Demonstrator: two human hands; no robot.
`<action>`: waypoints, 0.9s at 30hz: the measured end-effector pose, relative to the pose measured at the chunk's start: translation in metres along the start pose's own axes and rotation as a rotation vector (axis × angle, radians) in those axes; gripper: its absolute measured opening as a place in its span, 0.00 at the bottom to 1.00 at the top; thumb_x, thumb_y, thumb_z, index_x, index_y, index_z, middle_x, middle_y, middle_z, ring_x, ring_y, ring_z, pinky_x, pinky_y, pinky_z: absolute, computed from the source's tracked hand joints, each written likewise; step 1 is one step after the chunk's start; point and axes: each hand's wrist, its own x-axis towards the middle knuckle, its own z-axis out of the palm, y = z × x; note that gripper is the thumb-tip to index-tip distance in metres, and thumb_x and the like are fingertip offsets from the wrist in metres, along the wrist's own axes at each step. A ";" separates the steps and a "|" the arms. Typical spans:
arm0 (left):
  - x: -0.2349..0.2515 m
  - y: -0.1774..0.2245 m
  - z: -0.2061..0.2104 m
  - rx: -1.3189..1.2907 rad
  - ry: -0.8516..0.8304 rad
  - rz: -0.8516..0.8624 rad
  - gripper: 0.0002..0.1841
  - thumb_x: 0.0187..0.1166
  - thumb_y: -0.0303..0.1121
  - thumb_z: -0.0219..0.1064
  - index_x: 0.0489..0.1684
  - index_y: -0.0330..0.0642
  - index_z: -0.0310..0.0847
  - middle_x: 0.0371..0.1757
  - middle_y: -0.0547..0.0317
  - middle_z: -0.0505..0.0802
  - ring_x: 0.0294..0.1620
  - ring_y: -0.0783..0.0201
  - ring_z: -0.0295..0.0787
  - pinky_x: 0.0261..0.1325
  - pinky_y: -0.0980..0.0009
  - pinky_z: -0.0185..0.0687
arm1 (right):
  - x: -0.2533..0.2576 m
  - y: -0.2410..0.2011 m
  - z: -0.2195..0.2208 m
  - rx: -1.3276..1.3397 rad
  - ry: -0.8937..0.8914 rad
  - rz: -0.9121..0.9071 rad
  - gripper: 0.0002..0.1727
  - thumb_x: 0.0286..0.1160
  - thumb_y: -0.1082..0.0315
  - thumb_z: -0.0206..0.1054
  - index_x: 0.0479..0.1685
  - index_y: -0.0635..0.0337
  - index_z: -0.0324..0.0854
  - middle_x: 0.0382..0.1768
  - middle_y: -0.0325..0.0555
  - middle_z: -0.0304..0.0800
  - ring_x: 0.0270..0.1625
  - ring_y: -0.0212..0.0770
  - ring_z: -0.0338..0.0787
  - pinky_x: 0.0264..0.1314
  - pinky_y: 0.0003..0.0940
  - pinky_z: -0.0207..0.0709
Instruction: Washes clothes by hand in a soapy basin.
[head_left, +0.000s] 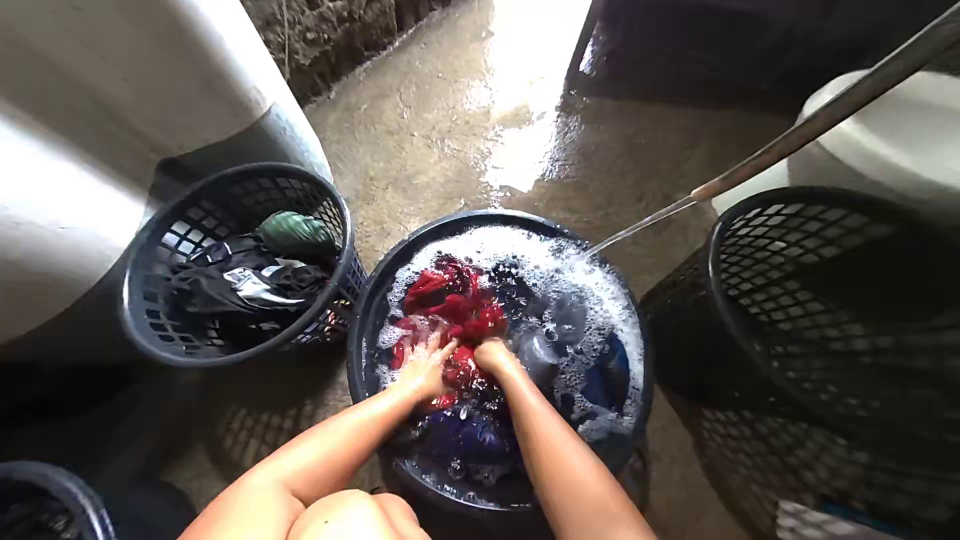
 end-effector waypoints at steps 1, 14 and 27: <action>-0.002 -0.004 0.003 0.011 -0.041 -0.005 0.48 0.68 0.38 0.78 0.94 0.57 0.57 0.97 0.44 0.49 0.96 0.33 0.35 0.87 0.23 0.32 | -0.002 0.001 0.005 -0.036 -0.007 0.002 0.32 0.88 0.59 0.58 0.83 0.72 0.66 0.83 0.69 0.69 0.86 0.63 0.69 0.85 0.63 0.63; -0.039 -0.012 -0.086 -0.630 0.143 0.327 0.69 0.40 0.41 0.93 0.92 0.43 0.48 0.80 0.45 0.79 0.80 0.58 0.77 0.83 0.53 0.72 | -0.121 -0.059 -0.083 0.845 0.018 -0.817 0.14 0.93 0.68 0.49 0.57 0.64 0.80 0.35 0.45 0.86 0.36 0.33 0.86 0.42 0.33 0.83; -0.056 0.023 -0.145 -0.900 0.510 0.474 0.13 0.72 0.23 0.65 0.52 0.40 0.87 0.44 0.60 0.94 0.44 0.70 0.91 0.50 0.64 0.90 | -0.173 -0.010 -0.145 0.949 0.515 -1.157 0.11 0.90 0.64 0.53 0.56 0.48 0.82 0.42 0.27 0.89 0.42 0.23 0.89 0.45 0.25 0.88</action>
